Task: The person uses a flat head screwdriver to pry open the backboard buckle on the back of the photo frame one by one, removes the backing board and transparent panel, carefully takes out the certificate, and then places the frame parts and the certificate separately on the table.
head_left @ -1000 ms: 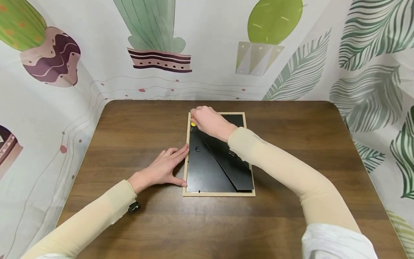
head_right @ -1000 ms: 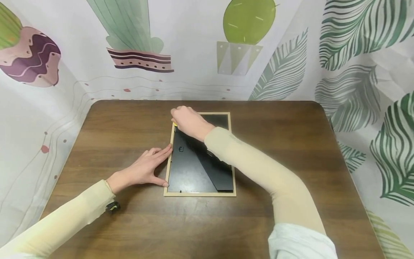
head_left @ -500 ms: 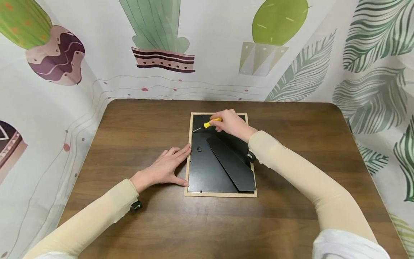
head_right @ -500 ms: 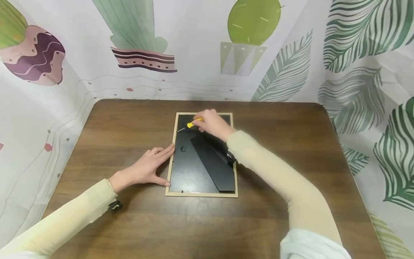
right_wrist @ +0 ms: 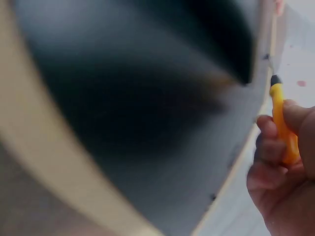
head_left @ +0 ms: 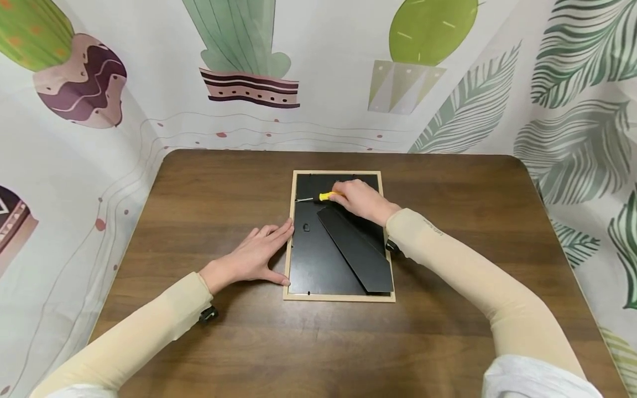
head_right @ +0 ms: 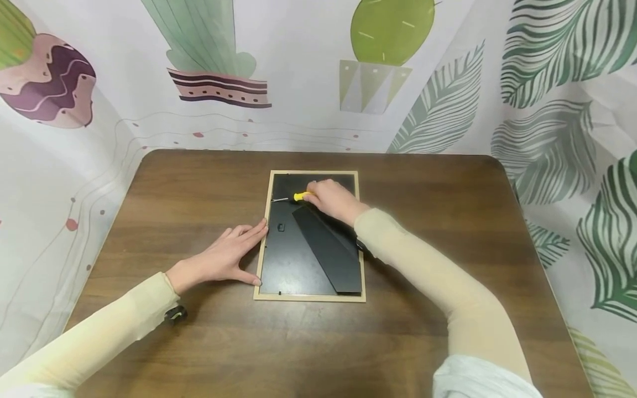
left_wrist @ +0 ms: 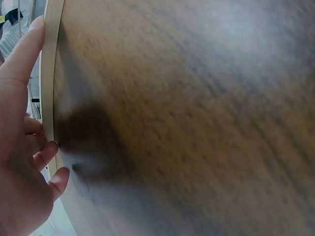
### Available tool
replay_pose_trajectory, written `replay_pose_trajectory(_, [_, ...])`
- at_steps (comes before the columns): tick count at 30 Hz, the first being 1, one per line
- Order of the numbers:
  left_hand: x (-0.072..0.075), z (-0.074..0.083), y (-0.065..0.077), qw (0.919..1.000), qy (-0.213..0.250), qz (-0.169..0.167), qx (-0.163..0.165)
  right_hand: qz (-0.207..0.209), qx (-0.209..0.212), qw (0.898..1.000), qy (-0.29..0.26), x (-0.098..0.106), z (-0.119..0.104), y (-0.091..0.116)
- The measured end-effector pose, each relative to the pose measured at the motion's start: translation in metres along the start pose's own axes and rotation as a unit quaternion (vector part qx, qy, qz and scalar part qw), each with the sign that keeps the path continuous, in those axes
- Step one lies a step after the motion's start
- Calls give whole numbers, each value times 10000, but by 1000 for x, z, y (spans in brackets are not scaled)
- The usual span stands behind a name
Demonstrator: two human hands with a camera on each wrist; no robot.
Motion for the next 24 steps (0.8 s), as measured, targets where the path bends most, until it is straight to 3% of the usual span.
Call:
replay_pose_trajectory(7, [-1, -1, 0, 10000, 39, -19, -34, 252, 188, 9957, 873, 11, -30, -7])
replay_pose_trajectory(15, [-3, -4, -1, 10000, -1, -82, -21, 380, 333, 9944, 928, 14, -48, -13])
replay_pose_trajectory(24, [-4, -3, -1, 10000, -1, -37, -13, 15, 684, 9846, 1610, 24, -86, -39])
Point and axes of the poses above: each hand's wrist, its own y-axis away from the middle knuckle, its own x-axis out of the back of the hand, z = x × y, the point moved 1 cm from there along -y, towards the middle knuckle, and after that the axes turned 1 degree about -y, right-handed, at the moved point
